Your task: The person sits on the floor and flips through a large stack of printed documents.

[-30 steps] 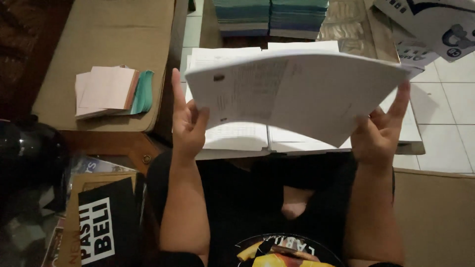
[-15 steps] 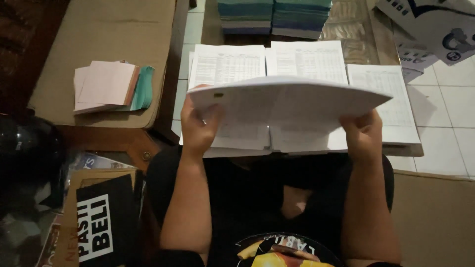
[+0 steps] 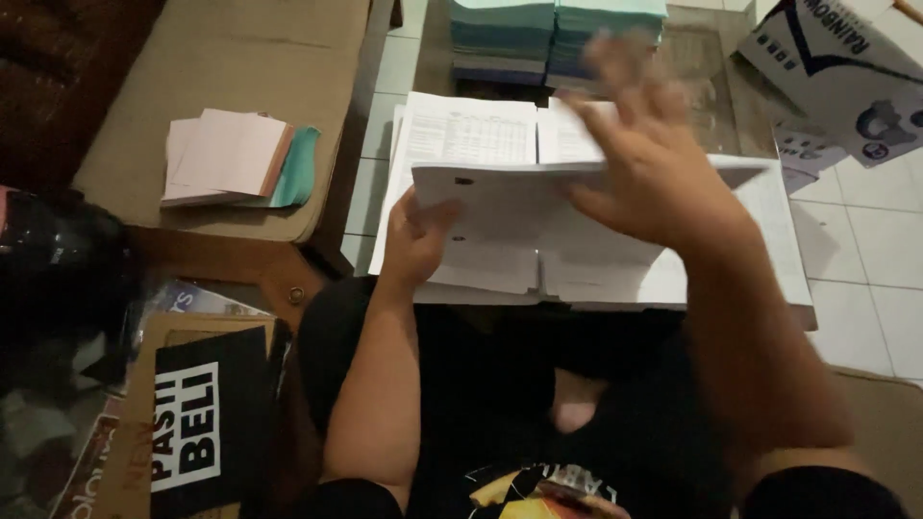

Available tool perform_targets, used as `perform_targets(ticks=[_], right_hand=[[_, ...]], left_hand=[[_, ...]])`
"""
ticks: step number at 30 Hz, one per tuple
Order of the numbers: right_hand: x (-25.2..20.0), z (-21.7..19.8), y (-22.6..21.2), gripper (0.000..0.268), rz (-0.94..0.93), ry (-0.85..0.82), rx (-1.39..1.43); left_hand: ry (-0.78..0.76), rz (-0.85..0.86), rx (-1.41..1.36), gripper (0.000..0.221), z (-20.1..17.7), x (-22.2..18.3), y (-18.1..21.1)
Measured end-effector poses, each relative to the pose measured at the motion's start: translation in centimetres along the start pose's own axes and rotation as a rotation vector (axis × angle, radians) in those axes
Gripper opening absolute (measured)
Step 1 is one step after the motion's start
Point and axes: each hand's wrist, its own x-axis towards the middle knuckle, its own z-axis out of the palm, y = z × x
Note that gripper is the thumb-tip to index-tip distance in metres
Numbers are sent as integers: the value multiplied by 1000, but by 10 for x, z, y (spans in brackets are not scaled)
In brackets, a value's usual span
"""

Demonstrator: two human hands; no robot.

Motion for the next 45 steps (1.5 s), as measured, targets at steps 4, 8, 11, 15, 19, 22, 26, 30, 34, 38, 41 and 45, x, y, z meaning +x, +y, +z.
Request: perform_targets(ticks=[4,8,11,15,19,22,26,30,34,38,41,45], right_hand=[[28,-19,-19,36,359,-582,88],[21,-41,-10,16,375,-420,43],[-5,-16,32,15,359,-77,283],[-13,55,32,14,98,455,847],[-31,94,3,18,304,596,972],[-41,124,3,19,330,684,1116],[-45,129,-5,25,389,639,1168],[-43,135,-16,31,410,676,1183],[-37,112,-26,36,407,687,1125],[-33,99,-30,40,383,636,1168],[-38,108,-29,42,394,599,1162],[-44,115,-21,39,419,595,1115]], left_hand=[[52,189,86,10,18,-3,36],[432,468,284,65,11,5,-14],[441,373,231,103,10,5,-10],[113,342,13,15,29,-1,41],[184,359,180,16,25,-6,35],[208,348,286,13,19,-6,25],[189,352,236,31,20,-1,30],[194,347,221,27,24,-7,30],[208,369,257,17,26,-8,37],[164,354,270,26,22,-6,57],[175,370,281,26,22,-8,59],[200,399,349,17,28,-5,65]])
